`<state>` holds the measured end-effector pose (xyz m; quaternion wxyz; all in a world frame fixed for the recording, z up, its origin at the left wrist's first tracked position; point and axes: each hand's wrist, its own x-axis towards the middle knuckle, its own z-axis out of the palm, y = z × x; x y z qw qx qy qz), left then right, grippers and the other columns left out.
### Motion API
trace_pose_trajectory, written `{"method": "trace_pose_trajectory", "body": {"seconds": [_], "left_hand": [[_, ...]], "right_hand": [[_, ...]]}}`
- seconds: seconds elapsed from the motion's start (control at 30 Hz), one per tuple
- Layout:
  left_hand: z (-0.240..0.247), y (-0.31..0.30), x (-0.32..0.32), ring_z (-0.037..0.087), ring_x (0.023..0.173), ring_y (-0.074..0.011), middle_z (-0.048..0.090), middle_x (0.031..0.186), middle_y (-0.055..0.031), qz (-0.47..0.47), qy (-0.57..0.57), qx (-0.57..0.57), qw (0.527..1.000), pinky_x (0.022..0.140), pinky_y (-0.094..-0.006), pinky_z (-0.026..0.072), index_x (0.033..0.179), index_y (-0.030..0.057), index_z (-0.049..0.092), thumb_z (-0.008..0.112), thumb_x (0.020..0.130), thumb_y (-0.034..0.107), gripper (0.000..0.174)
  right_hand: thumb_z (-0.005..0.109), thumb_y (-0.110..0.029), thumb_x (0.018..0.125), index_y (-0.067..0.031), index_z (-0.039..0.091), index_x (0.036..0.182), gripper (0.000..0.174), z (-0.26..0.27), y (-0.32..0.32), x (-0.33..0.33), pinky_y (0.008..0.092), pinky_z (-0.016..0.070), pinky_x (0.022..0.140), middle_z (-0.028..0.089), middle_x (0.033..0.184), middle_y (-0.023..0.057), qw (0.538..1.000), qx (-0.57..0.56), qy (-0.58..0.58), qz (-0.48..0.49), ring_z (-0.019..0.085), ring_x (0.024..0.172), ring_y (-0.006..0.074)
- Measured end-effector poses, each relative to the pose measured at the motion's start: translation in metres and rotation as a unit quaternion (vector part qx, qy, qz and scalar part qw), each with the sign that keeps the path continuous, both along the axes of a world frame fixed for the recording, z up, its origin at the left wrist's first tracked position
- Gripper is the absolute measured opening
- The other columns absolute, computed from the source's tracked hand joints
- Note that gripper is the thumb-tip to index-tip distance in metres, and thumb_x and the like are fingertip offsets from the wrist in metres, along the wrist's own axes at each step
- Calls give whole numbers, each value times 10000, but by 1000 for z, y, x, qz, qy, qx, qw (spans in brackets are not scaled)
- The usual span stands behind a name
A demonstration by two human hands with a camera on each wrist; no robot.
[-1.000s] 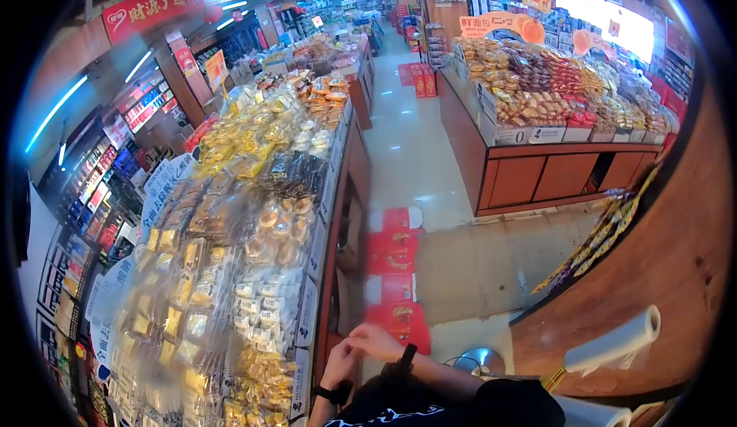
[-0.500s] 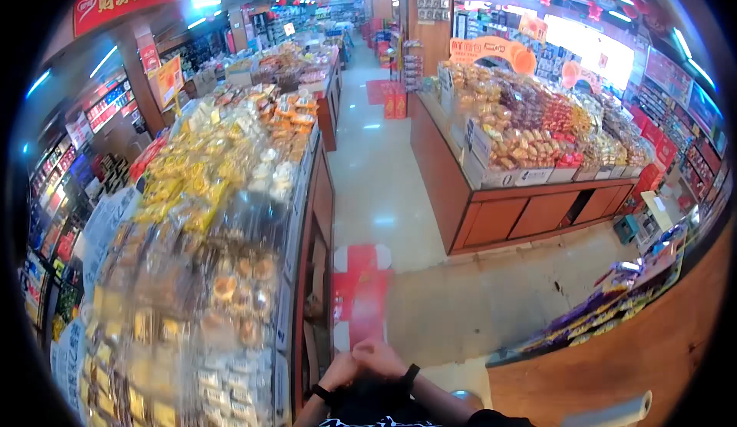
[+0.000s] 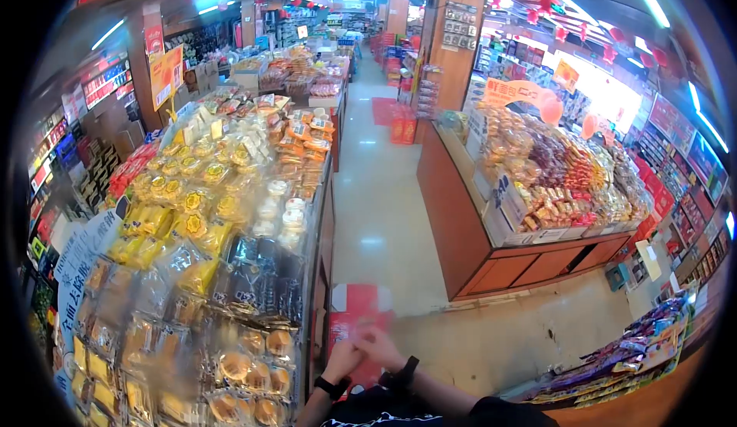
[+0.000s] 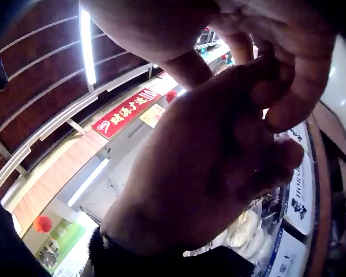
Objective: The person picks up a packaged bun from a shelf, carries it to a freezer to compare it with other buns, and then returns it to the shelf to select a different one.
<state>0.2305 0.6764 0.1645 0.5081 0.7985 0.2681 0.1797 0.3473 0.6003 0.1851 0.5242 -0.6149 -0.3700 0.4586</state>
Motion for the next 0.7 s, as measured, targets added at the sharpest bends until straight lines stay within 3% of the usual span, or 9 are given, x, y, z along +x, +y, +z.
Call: {"method": "trace_pose_trajectory", "body": {"seconds": [0.13, 0.17, 0.3, 0.33, 0.37, 0.43, 0.53, 0.6, 0.7], "left_hand": [[26, 34, 3, 616, 829, -403, 623, 837, -252, 75, 30, -71, 994, 679, -462, 485, 919, 20, 651, 532, 817, 277, 301], [24, 40, 5, 623, 814, -402, 633, 811, -242, 100, -29, -68, 992, 672, -445, 491, 899, 0, 650, 551, 810, 259, 291], [18, 71, 11, 634, 788, -395, 637, 817, -245, 124, 2, -95, 988, 664, -420, 499, 891, -21, 649, 571, 801, 247, 293], [29, 76, 13, 646, 769, -341, 649, 825, -217, 148, 8, -97, 984, 650, -397, 493, 921, -12, 652, 555, 824, 247, 293], [34, 82, 16, 658, 749, -286, 662, 833, -190, 172, 14, -102, 980, 635, -375, 486, 952, -3, 654, 539, 847, 248, 295], [16, 99, 24, 654, 766, -310, 658, 838, -198, 202, 4, -98, 974, 652, -386, 489, 957, -4, 647, 541, 849, 246, 292], [-46, 133, 43, 640, 807, -365, 650, 852, -218, 256, -1, -55, 965, 698, -417, 497, 958, -8, 633, 559, 845, 205, 252], [-55, 157, 53, 630, 854, -374, 641, 885, -233, 284, -71, 1, 956, 742, -431, 493, 949, -6, 631, 585, 833, 184, 228], [-40, 201, 68, 636, 860, -310, 647, 903, -202, 278, -38, -96, 955, 748, -388, 493, 978, -28, 604, 600, 843, 166, 237]], "right_hand": [[621, -193, 887, -39, 595, 1053, 227, -45, 49, 16, 261, 468, 771, 622, 955, 41, 999, -34, -31, -7, 571, 886, 114], [623, -234, 885, -16, 589, 1068, 286, -51, 59, 21, 290, 476, 782, 621, 989, 82, 998, -44, -37, 23, 581, 908, 149], [626, -272, 879, -13, 592, 1038, 305, -5, 102, 27, 300, 467, 798, 623, 970, 102, 990, -39, -94, 96, 588, 918, 181], [626, -272, 879, -13, 592, 1038, 305, -1, 116, 31, 300, 467, 798, 623, 970, 102, 990, -42, -92, 102, 588, 918, 181], [630, -283, 874, -12, 591, 1038, 319, 2, 129, 36, 311, 469, 800, 622, 977, 117, 983, -48, -125, 126, 592, 923, 203], [632, -302, 871, -20, 590, 1045, 334, -11, 154, 44, 323, 472, 802, 622, 988, 126, 950, -60, -264, 158, 597, 932, 223], [644, -321, 858, -23, 581, 1087, 381, -3, 198, 66, 322, 489, 768, 631, 951, 128, 955, -92, -133, 249, 599, 914, 204], [648, -321, 854, -19, 556, 1125, 416, -8, 231, 80, 310, 494, 758, 631, 946, 131, 943, -127, -164, 260, 598, 914, 182], [655, -309, 843, -8, 526, 1121, 429, -47, 288, 104, 331, 486, 760, 615, 968, 142, 945, -45, -154, 285, 583, 905, 206]]}}
